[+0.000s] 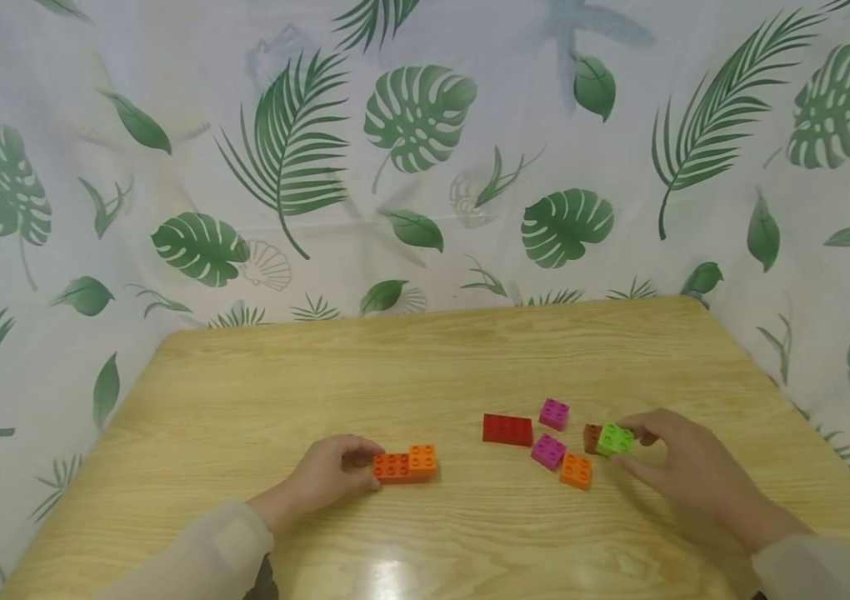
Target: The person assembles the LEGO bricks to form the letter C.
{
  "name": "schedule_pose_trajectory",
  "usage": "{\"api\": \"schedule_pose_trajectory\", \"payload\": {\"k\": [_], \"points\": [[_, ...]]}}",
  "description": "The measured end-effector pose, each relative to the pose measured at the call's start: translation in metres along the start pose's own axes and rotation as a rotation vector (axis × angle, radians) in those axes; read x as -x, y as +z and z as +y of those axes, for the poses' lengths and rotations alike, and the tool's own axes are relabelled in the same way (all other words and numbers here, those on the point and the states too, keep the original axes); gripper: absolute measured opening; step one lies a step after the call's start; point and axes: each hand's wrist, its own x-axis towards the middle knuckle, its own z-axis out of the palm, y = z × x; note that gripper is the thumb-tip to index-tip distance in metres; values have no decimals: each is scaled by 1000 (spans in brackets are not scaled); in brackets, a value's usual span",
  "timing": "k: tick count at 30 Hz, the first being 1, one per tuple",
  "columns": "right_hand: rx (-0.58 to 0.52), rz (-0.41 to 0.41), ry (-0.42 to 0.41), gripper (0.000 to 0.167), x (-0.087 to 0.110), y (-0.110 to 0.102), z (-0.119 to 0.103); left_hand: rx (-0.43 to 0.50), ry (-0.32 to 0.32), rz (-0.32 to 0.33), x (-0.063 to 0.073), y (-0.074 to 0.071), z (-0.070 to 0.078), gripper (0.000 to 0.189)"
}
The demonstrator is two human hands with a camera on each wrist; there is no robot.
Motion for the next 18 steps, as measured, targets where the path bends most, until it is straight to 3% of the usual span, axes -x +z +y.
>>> {"api": "schedule_pose_trajectory", "payload": {"k": [9, 18], "points": [[-8, 13, -89, 40, -23, 5, -18, 1, -1, 5, 0, 0, 1, 37], [-168, -56, -97, 36, -38, 26, -44, -9, 4, 3, 0, 0, 0, 36]]}}
